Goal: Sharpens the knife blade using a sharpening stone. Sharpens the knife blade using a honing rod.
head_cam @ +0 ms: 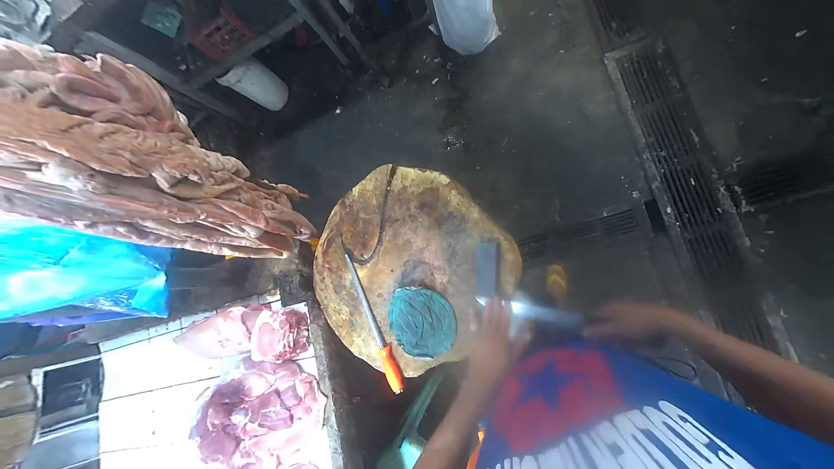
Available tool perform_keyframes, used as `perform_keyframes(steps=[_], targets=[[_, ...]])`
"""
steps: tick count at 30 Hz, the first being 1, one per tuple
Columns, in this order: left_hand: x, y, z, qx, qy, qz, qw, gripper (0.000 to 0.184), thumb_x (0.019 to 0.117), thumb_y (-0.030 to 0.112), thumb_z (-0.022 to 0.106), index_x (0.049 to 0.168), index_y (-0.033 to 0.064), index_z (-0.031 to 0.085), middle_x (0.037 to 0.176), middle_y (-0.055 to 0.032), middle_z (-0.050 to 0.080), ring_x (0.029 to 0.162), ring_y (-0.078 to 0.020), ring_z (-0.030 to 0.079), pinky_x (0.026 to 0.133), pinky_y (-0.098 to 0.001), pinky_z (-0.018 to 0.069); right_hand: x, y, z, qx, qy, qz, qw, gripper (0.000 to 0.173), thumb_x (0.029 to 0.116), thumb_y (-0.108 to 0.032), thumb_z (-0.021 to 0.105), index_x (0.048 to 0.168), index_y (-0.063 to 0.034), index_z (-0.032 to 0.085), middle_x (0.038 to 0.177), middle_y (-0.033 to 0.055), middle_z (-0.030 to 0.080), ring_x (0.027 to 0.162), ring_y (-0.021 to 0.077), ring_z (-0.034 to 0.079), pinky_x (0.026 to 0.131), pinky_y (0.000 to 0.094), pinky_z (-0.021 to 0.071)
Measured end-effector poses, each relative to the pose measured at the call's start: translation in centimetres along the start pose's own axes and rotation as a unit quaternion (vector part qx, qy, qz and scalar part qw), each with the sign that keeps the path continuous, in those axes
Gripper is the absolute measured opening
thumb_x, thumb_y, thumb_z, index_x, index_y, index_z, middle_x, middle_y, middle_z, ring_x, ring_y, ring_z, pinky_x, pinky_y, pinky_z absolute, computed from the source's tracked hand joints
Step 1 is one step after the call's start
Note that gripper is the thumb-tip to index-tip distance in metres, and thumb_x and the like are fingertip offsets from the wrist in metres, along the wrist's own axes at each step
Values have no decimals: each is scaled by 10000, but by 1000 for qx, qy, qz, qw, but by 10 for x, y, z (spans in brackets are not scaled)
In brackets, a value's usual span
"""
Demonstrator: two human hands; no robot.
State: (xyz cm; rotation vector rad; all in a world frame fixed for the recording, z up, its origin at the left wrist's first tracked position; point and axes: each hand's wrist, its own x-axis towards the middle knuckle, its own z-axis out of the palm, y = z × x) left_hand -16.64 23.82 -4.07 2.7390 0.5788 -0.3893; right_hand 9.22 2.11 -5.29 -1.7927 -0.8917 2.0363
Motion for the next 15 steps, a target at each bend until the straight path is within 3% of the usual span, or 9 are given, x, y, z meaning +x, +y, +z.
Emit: perform_keyframes(steps=[2, 5, 8, 9, 10, 11, 13, 15], targets=[[17, -10, -20, 3, -28, -33, 999, 786, 1035, 660, 304, 1597, 115, 376, 1665, -157, 320, 1572, -336, 221, 1255, -664, 58, 10, -25, -1, 0, 17, -7, 1000, 580, 1032, -595, 514, 1174, -50, 650, 764, 107, 634, 595, 214, 601, 602, 441, 552], [92, -76, -53, 18, -18, -84, 996, 784, 1050, 643, 283, 1633, 120, 272, 1695, -173, 230, 1586, -349, 156, 1244, -687, 55, 61, -99, -29, 7, 91, -22, 996, 596, 1049, -562, 508, 1212, -3, 635, 831, 143, 639, 657, 238, 605, 676, 453, 552], [142, -121, -82, 34, 39, -105, 993, 825, 1038, 673, 265, 1633, 101, 256, 1694, -191, 215, 1582, -375, 151, 1245, -675, 92, 99, -145, -57, -41, 171, -45, 983, 655, 987, -665, 538, 1150, -43, 663, 782, 118, 666, 614, 236, 649, 600, 448, 581], [142, -114, -93, 43, 54, -108, 992, 827, 1037, 678, 252, 1633, 104, 259, 1698, -181, 209, 1586, -370, 134, 1251, -664, 83, 91, -151, -61, -89, 213, -52, 972, 652, 982, -685, 522, 1139, -70, 672, 833, 124, 683, 697, 264, 680, 657, 496, 590], [134, -99, -101, 51, 79, -100, 991, 817, 1040, 672, 255, 1628, 104, 275, 1698, -173, 216, 1588, -367, 125, 1255, -661, 79, 73, -150, -60, -137, 271, -61, 951, 590, 993, -649, 537, 1138, -98, 689, 924, 144, 710, 846, 322, 707, 763, 584, 577], [119, -78, -104, 56, 105, -83, 989, 792, 1050, 647, 271, 1620, 97, 295, 1695, -175, 226, 1588, -369, 126, 1255, -663, 78, 54, -137, -54, -186, 340, -68, 919, 484, 999, -576, 590, 1150, -128, 694, 979, 149, 727, 915, 359, 718, 791, 628, 571], [90, -31, -83, 53, 124, -43, 990, 756, 1058, 606, 325, 1601, 81, 344, 1684, -183, 254, 1584, -371, 146, 1254, -670, 81, 17, -89, -41, -256, 438, -51, 860, 358, 931, -321, 744, 1227, -126, 686, 1150, 176, 704, 1052, 411, 691, 856, 656, 561], [80, 12, -48, 19, 90, -21, 996, 765, 1038, 634, 357, 1604, 119, 356, 1688, -168, 253, 1588, -347, 142, 1260, -656, 62, -14, -36, -41, -308, 473, -13, 826, 348, 866, -181, 773, 1188, -73, 697, 1212, 220, 661, 1152, 434, 637, 955, 642, 520]])
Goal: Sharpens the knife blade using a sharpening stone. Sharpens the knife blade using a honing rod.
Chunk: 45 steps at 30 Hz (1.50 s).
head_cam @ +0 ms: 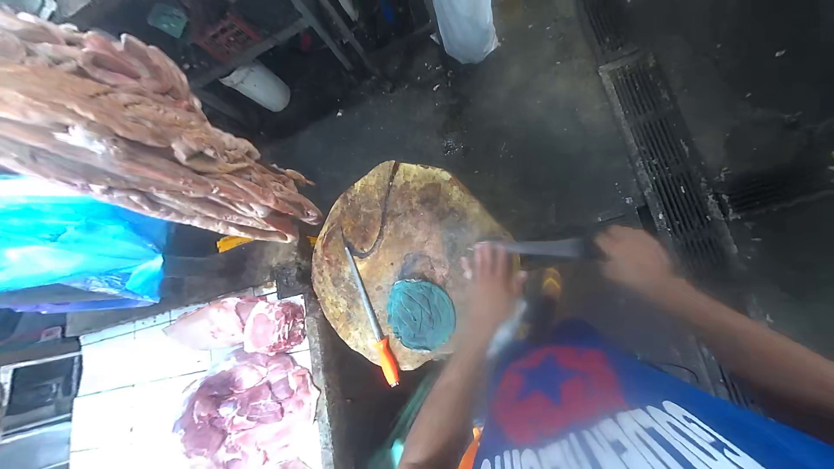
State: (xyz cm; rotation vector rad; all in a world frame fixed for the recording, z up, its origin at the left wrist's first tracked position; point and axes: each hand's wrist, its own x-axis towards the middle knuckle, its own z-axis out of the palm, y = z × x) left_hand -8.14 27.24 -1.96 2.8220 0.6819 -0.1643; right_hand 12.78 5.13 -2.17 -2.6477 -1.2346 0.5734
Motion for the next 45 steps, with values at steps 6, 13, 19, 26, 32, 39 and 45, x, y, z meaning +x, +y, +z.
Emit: perform_keyframes(steps=[6, 13, 19, 26, 32, 39, 45], targets=[[-16, -5, 35, -54, -35, -46, 997, 766, 1038, 656, 327, 1621, 160, 323, 1703, -71, 256, 1596, -248, 141, 1284, -599, 59, 6, -5, 14, -45, -67, 28, 996, 314, 898, -208, 714, 1183, -79, 691, 1230, 237, 629, 1078, 444, 653, 812, 633, 559], [-132, -86, 26, -25, -48, -192, 980, 831, 1037, 647, 314, 1589, 27, 346, 1648, -192, 338, 1563, -348, 243, 1268, -617, 104, 34, -126, 53, 12, -127, -160, 979, 287, 898, -116, 694, 1185, -124, 690, 1249, 163, 641, 1083, 389, 664, 865, 591, 569], [-7, 17, 38, -47, -14, -47, 998, 796, 1025, 648, 385, 1607, 107, 339, 1681, -122, 297, 1587, -301, 170, 1270, -618, 53, 23, 16, -5, -66, -66, 13, 996, 355, 824, -158, 793, 1152, -62, 694, 1207, 247, 637, 1053, 476, 654, 790, 670, 553], [-80, -72, 29, -41, -18, -164, 986, 781, 1037, 651, 329, 1603, 114, 357, 1659, -105, 351, 1570, -276, 242, 1276, -618, 102, 46, -90, 49, -30, -89, -71, 993, 303, 828, -255, 765, 1108, -149, 712, 1147, 154, 681, 901, 387, 699, 677, 625, 572], [-62, -43, 19, -55, -53, -126, 989, 821, 1032, 642, 357, 1597, 46, 338, 1671, -171, 297, 1586, -327, 168, 1270, -632, 42, 16, -64, 32, 19, -100, -52, 993, 321, 865, -145, 762, 1176, -100, 700, 1212, 190, 659, 1044, 413, 678, 822, 625, 570], [-10, -10, 38, -52, -28, 10, 998, 786, 1037, 667, 297, 1626, 147, 307, 1711, -35, 239, 1602, -217, 103, 1277, -618, 6, -31, -24, 23, 6, -87, 106, 991, 342, 943, -183, 670, 1238, -11, 663, 1283, 270, 614, 1149, 468, 632, 899, 653, 531], [-29, -16, 20, -61, -95, -34, 993, 831, 1024, 698, 275, 1625, 125, 302, 1710, -71, 230, 1605, -248, 76, 1269, -620, -20, -42, -36, 34, 26, -94, 85, 992, 348, 948, -167, 648, 1271, -37, 657, 1286, 240, 625, 1157, 440, 639, 910, 623, 542]])
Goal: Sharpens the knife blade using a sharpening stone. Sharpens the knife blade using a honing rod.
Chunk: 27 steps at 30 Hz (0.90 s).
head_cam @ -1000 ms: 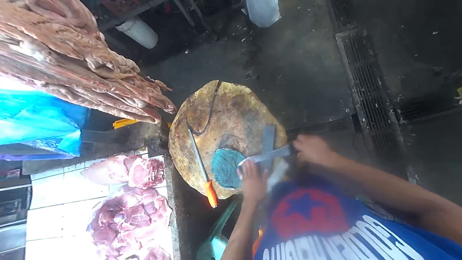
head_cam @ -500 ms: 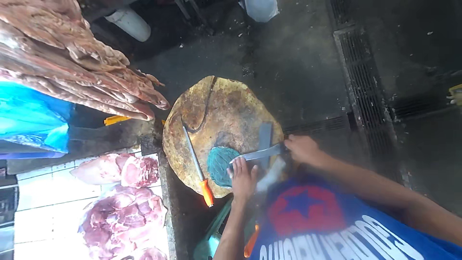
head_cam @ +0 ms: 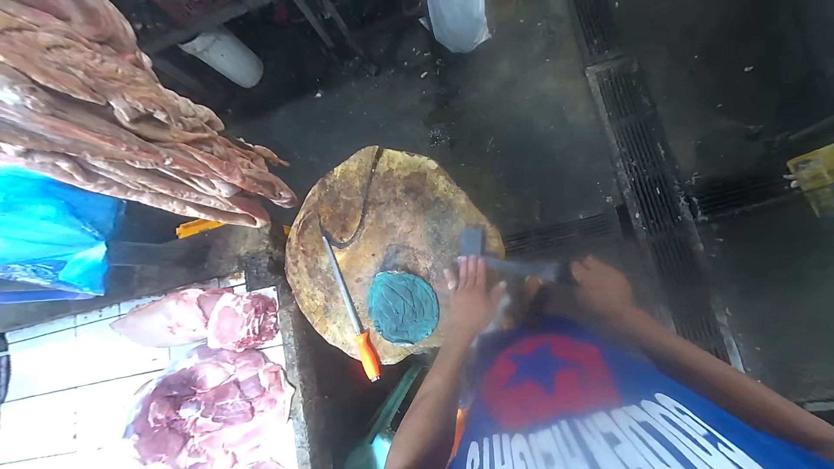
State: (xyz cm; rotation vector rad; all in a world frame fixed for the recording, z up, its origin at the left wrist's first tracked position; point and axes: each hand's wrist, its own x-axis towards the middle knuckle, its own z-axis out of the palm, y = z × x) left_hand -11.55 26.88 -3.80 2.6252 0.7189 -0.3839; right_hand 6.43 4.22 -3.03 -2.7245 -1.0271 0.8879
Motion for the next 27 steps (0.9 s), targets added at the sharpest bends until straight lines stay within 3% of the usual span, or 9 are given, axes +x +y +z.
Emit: perform_keyframes(steps=[4, 7, 10, 12, 15, 20, 23, 25, 27], targets=[[44, 15, 5, 4, 51, 112, 992, 762, 1044, 647, 313, 1611, 139, 342, 1699, -46, 272, 1600, -221, 120, 1263, -645, -16, -22, 10, -8, 1, 10, 77, 997, 367, 969, -148, 629, 1301, 7, 611, 1305, 282, 597, 1165, 469, 627, 919, 616, 537], [13, 6, 1, -21, 17, 47, 999, 794, 1039, 673, 266, 1623, 138, 315, 1710, -30, 242, 1604, -199, 84, 1280, -610, -24, -20, -6, -18, -5, -19, 29, 999, 333, 978, -141, 623, 1280, 0, 631, 1286, 274, 608, 1183, 458, 616, 959, 612, 514], [-11, 15, 1, -17, -11, -32, 999, 854, 1024, 701, 236, 1625, 98, 292, 1703, -96, 244, 1601, -270, 105, 1273, -619, -13, 4, 4, -28, -38, -22, -34, 998, 280, 948, -131, 657, 1213, -43, 675, 1234, 244, 643, 1150, 443, 633, 952, 625, 515], [5, 37, 2, -9, 12, -27, 1000, 847, 1028, 683, 292, 1604, 62, 332, 1684, -145, 279, 1594, -307, 136, 1269, -625, -2, 28, 31, -40, -58, 3, -42, 997, 272, 918, -132, 716, 1179, -55, 701, 1217, 246, 653, 1129, 454, 640, 931, 650, 517], [38, 47, 7, 6, 60, 5, 998, 812, 1034, 662, 326, 1603, 83, 340, 1684, -120, 290, 1592, -288, 150, 1275, -607, 38, 66, 56, -51, -80, 69, -53, 993, 344, 824, -129, 799, 1151, -63, 715, 1206, 234, 652, 1103, 447, 639, 916, 653, 509], [-27, -39, 8, 0, 78, -109, 991, 784, 1040, 643, 327, 1601, 97, 355, 1665, -116, 336, 1573, -289, 230, 1278, -613, 109, 91, -44, -18, -53, 51, -164, 984, 282, 784, -214, 806, 1049, -138, 747, 1106, 160, 690, 950, 397, 688, 753, 636, 570], [-76, -69, 9, -12, 69, -157, 985, 826, 1036, 653, 301, 1576, 32, 380, 1644, -185, 349, 1560, -353, 250, 1262, -633, 97, 84, -92, -2, -42, -24, -224, 973, 313, 847, -158, 752, 1158, -140, 723, 1190, 151, 673, 1057, 381, 667, 881, 614, 545], [-64, -46, 1, -25, 57, -132, 989, 817, 1040, 638, 331, 1577, 24, 373, 1642, -195, 347, 1565, -354, 236, 1265, -638, 74, 78, -68, -12, -25, -20, -222, 975, 322, 851, -134, 773, 1169, -124, 725, 1199, 173, 677, 1099, 394, 658, 937, 619, 527], [-25, -6, -1, -20, 46, -75, 996, 794, 1042, 624, 361, 1582, 42, 373, 1652, -170, 341, 1573, -329, 219, 1269, -631, 57, 74, -12, -32, -42, 14, -168, 985, 315, 829, -150, 809, 1128, -100, 726, 1164, 196, 676, 1077, 415, 662, 903, 635, 540]])
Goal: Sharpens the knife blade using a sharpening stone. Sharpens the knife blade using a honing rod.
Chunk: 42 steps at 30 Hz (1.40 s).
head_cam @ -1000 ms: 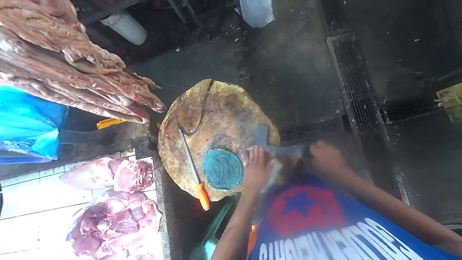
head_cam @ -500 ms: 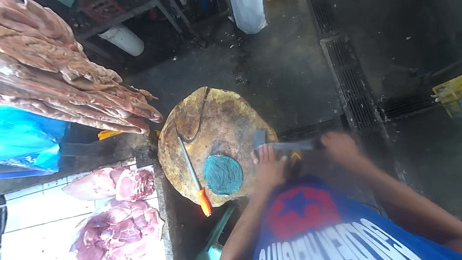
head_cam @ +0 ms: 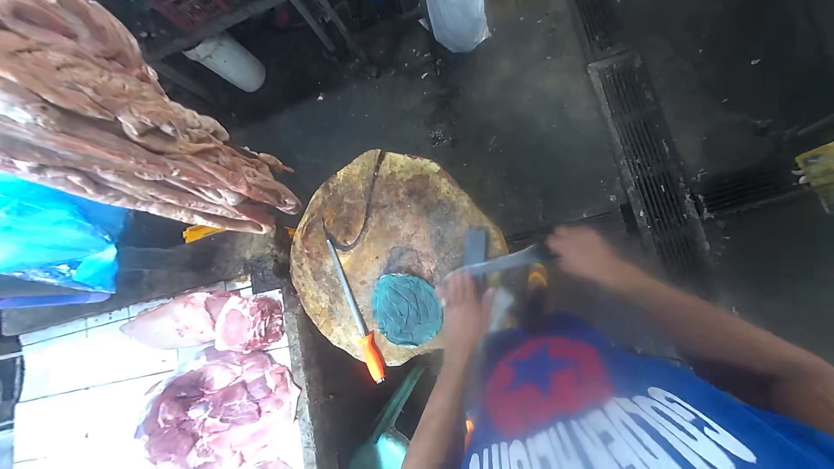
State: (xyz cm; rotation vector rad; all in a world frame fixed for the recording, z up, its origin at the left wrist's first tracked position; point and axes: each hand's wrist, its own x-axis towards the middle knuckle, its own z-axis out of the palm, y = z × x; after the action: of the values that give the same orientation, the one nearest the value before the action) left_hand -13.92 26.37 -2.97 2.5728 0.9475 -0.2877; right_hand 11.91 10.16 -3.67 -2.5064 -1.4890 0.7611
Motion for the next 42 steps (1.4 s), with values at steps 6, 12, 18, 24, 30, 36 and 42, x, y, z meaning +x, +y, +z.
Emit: perform_keyframes(steps=[6, 12, 18, 24, 30, 36, 42], targets=[[56, 30, 21, -3, 47, 75, 996, 778, 1038, 657, 322, 1615, 135, 327, 1691, -65, 287, 1591, -251, 164, 1275, -620, 65, -12, 39, -26, -68, 68, 95, 991, 307, 803, -133, 787, 1102, -84, 732, 1135, 212, 668, 1019, 438, 660, 846, 657, 532], [-46, -81, -9, 27, 43, -85, 995, 842, 1031, 659, 315, 1595, 34, 340, 1660, -195, 310, 1571, -373, 204, 1252, -663, 60, 37, -85, 28, 27, -14, -60, 998, 365, 812, -128, 779, 1171, -137, 714, 1214, 152, 659, 1102, 380, 647, 914, 606, 533], [-16, -1, -15, 46, 2, 50, 998, 810, 1052, 625, 312, 1598, 27, 327, 1678, -190, 268, 1587, -354, 148, 1256, -668, 26, -55, -1, 5, 237, -221, 17, 946, 422, 1007, -459, 641, 1144, -63, 690, 925, 163, 694, 832, 316, 676, 775, 574, 553], [31, 30, 1, 44, -79, 110, 990, 882, 1013, 715, 281, 1609, 65, 319, 1694, -127, 259, 1595, -301, 135, 1260, -651, 14, -77, 22, 4, 452, -344, 158, 808, 384, 1052, -441, 571, 1160, -79, 646, 750, 53, 615, 519, 147, 555, 485, 319, 511], [6, 29, 16, 56, -65, 130, 988, 891, 1013, 714, 256, 1612, 57, 307, 1692, -143, 256, 1594, -316, 136, 1264, -651, 21, -87, 43, 11, 451, -389, 145, 790, 390, 1052, -454, 566, 1187, -96, 645, 772, 46, 611, 542, 141, 556, 500, 317, 510], [41, 31, 11, 56, -50, 125, 989, 878, 1026, 698, 249, 1615, 48, 289, 1707, -149, 206, 1604, -294, 69, 1265, -637, -17, -71, 35, 4, 483, -373, 170, 774, 390, 1068, -464, 527, 1163, -98, 626, 757, 23, 601, 520, 116, 546, 473, 276, 501], [19, 36, 4, 46, -108, 107, 987, 850, 1029, 689, 256, 1606, 69, 331, 1694, -122, 260, 1596, -300, 128, 1266, -638, 24, -76, 47, 13, 459, -396, 164, 778, 389, 1061, -463, 545, 1140, -94, 639, 762, 39, 613, 528, 133, 555, 483, 298, 503]])
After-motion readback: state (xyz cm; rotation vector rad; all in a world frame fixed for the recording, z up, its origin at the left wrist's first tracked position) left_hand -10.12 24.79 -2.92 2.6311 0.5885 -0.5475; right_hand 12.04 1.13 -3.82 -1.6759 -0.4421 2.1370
